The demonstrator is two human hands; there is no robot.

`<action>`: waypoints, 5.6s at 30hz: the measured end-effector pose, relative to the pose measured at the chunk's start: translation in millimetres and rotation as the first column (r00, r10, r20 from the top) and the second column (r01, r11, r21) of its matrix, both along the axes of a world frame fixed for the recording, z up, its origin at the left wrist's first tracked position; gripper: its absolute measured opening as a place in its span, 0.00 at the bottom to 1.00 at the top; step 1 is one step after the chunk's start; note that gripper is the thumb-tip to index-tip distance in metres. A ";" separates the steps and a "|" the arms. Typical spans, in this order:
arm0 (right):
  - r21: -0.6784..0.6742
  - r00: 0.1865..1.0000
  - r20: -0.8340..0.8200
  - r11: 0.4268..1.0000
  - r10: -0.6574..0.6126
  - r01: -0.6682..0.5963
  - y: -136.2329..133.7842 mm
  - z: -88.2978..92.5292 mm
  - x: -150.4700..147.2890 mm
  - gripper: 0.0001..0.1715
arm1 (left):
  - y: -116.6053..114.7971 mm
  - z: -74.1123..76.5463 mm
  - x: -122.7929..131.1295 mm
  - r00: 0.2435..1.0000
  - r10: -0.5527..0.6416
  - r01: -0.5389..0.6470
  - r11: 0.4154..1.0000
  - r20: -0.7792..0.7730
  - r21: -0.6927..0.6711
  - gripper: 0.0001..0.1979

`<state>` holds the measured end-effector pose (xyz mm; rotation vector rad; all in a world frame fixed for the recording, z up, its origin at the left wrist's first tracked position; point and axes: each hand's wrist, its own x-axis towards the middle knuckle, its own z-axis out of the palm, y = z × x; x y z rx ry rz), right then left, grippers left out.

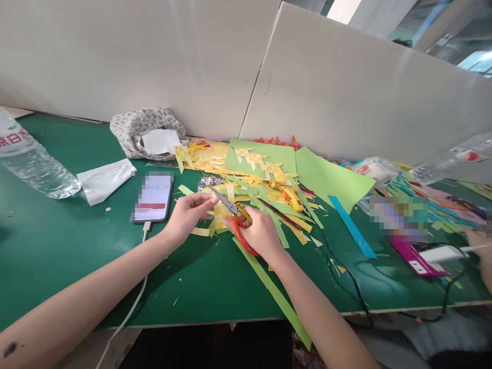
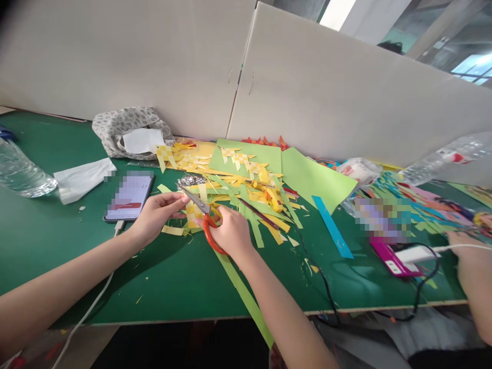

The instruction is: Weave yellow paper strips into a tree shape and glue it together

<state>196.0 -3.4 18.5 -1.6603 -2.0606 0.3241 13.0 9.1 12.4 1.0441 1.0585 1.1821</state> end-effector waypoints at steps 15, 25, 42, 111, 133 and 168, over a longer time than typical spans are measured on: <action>0.007 0.985 -0.155 0.997 -0.075 0.077 -1.4 3.4 1.0 0.22 | 0.1 0.0 -0.3 1.000 -0.016 0.015 0.999 -0.020 -0.034 0.14; 0.016 0.989 0.092 0.994 -0.114 0.113 3.7 -1.2 3.8 0.25 | 6.5 -5.2 -1.2 0.959 0.130 -0.063 0.965 0.253 -0.256 0.17; 0.018 0.984 0.158 0.997 -0.077 0.075 1.0 -5.6 -4.2 0.25 | -1.1 0.2 5.2 0.984 0.072 -0.046 0.986 0.162 -0.159 0.16; 0.036 0.995 0.073 0.997 -0.072 0.069 -2.5 1.4 -2.7 0.24 | 8.6 -6.6 -2.5 0.905 0.139 -0.045 0.972 0.403 -0.232 0.15; 0.074 0.980 0.171 0.993 -0.099 0.087 -4.9 -11.4 -12.6 0.23 | -2.6 -1.2 7.1 0.919 0.124 -0.080 0.988 0.375 -0.132 0.11; 0.102 0.989 0.140 0.994 -0.047 0.033 -9.3 -6.9 -16.1 0.23 | -3.1 -10.0 7.3 0.845 -0.031 0.100 0.990 0.534 -0.101 0.08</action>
